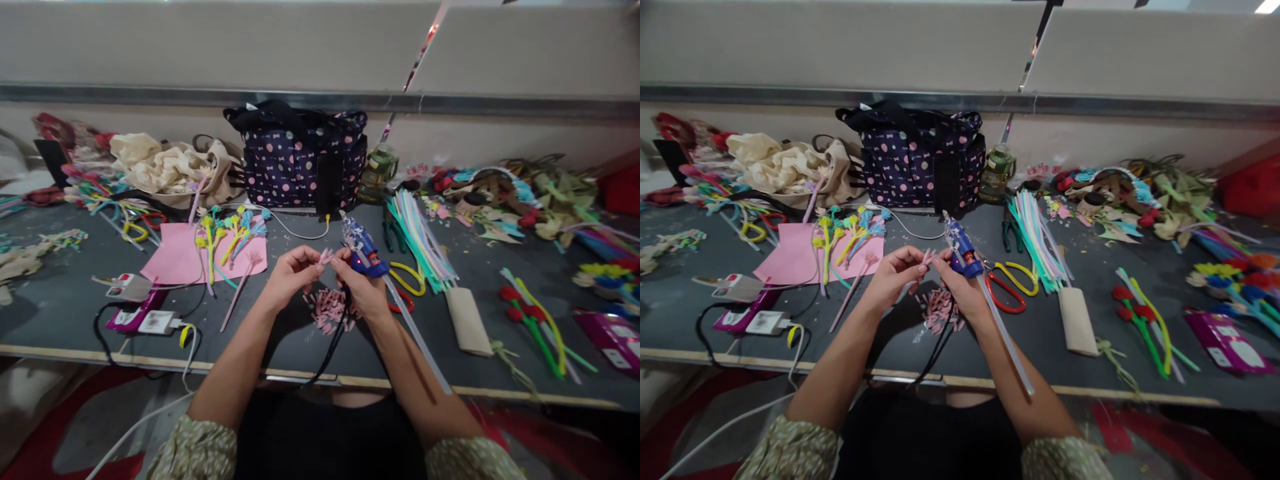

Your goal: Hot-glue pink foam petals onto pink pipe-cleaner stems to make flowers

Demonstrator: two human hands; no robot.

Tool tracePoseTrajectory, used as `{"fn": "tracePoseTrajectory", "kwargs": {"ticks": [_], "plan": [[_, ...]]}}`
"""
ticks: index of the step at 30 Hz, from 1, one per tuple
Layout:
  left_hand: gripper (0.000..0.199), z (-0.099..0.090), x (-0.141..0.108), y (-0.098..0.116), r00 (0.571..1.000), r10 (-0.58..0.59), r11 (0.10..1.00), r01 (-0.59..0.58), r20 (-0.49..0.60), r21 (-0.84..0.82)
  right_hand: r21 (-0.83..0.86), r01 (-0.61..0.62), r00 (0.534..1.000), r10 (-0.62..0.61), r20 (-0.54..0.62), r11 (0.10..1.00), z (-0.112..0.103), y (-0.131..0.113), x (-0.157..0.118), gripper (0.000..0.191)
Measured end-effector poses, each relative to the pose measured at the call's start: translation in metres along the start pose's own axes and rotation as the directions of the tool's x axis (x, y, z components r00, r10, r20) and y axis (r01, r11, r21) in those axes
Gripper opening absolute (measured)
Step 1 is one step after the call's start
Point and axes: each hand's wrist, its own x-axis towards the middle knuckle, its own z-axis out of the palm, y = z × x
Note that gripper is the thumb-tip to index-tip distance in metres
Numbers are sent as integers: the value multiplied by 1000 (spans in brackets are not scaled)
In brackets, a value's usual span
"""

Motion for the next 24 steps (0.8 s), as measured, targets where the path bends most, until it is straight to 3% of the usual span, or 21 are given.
{"fn": "tracePoseTrajectory", "kwargs": {"ticks": [11, 16, 19, 24], "plan": [[28, 3, 1, -2, 995, 82, 977, -67, -62, 204, -100, 30, 999, -31, -10, 995, 1, -6, 0, 23], [27, 5, 1, -2, 991, 105, 969, -83, -84, 233, -136, 113, 993, -114, -3, 984, 5, -9, -3, 20], [27, 4, 2, -4, 990, 98, 972, -73, -101, 224, -149, 156, 987, -159, -10, 976, 6, -9, -4, 20], [27, 2, 4, -7, 990, 72, 989, -55, -124, 134, -171, 113, 990, -126, -64, 979, 4, -13, -4, 24]]}}
